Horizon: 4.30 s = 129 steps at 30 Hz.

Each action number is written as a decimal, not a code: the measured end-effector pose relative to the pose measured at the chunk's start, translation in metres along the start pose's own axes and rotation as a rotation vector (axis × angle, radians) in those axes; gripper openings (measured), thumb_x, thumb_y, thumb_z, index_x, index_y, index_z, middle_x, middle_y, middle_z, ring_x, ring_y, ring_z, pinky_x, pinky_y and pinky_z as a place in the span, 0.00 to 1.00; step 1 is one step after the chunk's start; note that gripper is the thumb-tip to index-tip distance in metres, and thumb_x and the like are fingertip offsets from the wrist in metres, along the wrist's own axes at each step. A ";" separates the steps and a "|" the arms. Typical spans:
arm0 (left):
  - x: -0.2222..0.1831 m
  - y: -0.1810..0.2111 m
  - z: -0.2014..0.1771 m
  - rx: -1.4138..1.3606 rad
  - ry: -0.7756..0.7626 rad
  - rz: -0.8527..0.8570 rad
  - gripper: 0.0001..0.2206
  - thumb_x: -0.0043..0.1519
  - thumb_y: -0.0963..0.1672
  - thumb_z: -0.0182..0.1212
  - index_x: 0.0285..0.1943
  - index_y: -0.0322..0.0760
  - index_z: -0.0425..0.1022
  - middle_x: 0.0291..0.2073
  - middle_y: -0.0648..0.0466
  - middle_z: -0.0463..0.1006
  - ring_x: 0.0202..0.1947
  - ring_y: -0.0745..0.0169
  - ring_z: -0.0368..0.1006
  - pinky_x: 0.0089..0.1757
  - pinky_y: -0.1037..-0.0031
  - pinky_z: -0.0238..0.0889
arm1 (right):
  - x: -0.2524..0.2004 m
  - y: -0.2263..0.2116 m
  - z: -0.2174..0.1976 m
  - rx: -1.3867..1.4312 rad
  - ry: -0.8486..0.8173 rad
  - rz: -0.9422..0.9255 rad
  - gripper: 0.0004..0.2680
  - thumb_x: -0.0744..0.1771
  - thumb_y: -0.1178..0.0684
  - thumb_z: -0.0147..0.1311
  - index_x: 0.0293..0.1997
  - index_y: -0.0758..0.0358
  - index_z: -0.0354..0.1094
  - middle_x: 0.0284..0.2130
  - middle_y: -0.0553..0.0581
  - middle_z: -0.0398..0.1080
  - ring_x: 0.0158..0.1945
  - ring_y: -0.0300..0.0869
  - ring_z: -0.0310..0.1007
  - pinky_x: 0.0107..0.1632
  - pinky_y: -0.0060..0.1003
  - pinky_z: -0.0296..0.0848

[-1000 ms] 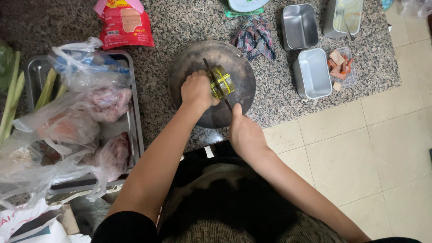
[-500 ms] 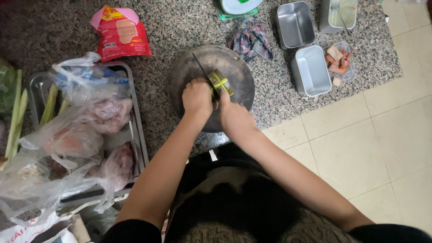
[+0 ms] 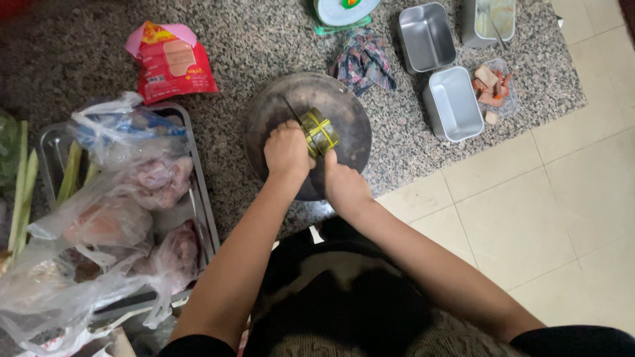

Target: The person slices a cylindrical sausage using a large knife on a round wooden cutting board. They first remove the wrapper, then slice the sausage into rounds and further cut the rounds into wedges.

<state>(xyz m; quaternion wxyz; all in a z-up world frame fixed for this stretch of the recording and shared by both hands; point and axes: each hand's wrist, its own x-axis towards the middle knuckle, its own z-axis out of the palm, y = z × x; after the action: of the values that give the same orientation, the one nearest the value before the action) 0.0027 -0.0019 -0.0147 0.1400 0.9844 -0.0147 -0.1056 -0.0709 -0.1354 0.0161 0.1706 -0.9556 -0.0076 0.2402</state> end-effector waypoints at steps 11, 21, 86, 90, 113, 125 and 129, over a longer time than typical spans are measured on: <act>-0.005 0.002 -0.004 -0.040 0.005 0.016 0.33 0.34 0.48 0.84 0.47 0.34 0.71 0.44 0.44 0.79 0.47 0.46 0.77 0.47 0.63 0.72 | 0.008 0.011 0.015 0.088 -0.012 -0.018 0.08 0.68 0.60 0.41 0.51 0.66 0.53 0.34 0.75 0.75 0.39 0.68 0.77 0.42 0.62 0.74; -0.007 0.002 -0.011 -0.079 -0.034 -0.002 0.34 0.34 0.49 0.84 0.48 0.33 0.71 0.45 0.44 0.78 0.48 0.46 0.77 0.47 0.61 0.72 | 0.000 0.020 0.029 0.097 -0.048 0.008 0.15 0.66 0.58 0.43 0.58 0.67 0.49 0.35 0.74 0.75 0.40 0.68 0.76 0.43 0.62 0.73; 0.034 -0.053 0.024 -1.055 -0.349 -0.184 0.17 0.58 0.46 0.68 0.49 0.25 0.82 0.34 0.51 0.84 0.30 0.68 0.80 0.33 0.76 0.75 | -0.077 0.056 -0.060 1.000 -0.110 0.181 0.12 0.72 0.47 0.44 0.37 0.67 0.63 0.15 0.51 0.64 0.11 0.37 0.62 0.17 0.35 0.63; 0.031 -0.047 0.029 -1.008 -0.274 -0.214 0.16 0.60 0.46 0.67 0.47 0.24 0.82 0.32 0.51 0.84 0.29 0.68 0.78 0.33 0.74 0.72 | -0.075 0.055 -0.069 0.873 -0.233 0.211 0.11 0.71 0.47 0.44 0.37 0.63 0.65 0.14 0.51 0.64 0.12 0.36 0.63 0.18 0.33 0.66; -0.020 0.007 -0.022 -0.200 0.250 0.070 0.11 0.61 0.44 0.60 0.35 0.27 0.80 0.36 0.37 0.78 0.33 0.36 0.79 0.38 0.54 0.73 | -0.074 0.036 -0.097 0.876 -0.376 0.288 0.11 0.71 0.46 0.44 0.36 0.63 0.64 0.14 0.48 0.62 0.13 0.35 0.61 0.19 0.34 0.65; 0.027 -0.032 -0.062 -0.886 -0.140 -0.322 0.09 0.63 0.42 0.61 0.36 0.26 0.80 0.28 0.43 0.84 0.24 0.61 0.81 0.37 0.66 0.77 | -0.110 0.080 -0.133 1.060 -0.107 0.275 0.12 0.71 0.47 0.47 0.37 0.67 0.61 0.17 0.50 0.64 0.14 0.35 0.61 0.20 0.32 0.65; 0.095 -0.070 -0.026 -1.351 -0.124 -0.505 0.14 0.63 0.42 0.59 0.46 0.17 0.72 0.37 0.40 0.81 0.29 0.52 0.82 0.37 0.64 0.80 | -0.081 0.066 -0.102 1.070 0.015 0.226 0.05 0.68 0.56 0.50 0.44 0.64 0.60 0.18 0.51 0.63 0.16 0.36 0.63 0.21 0.34 0.66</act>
<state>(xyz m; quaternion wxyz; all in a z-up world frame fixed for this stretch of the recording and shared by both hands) 0.1006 0.0668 -0.0288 0.6879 0.6486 0.2738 -0.1764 -0.0998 -0.2381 0.1156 0.6063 -0.7318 0.2194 0.2206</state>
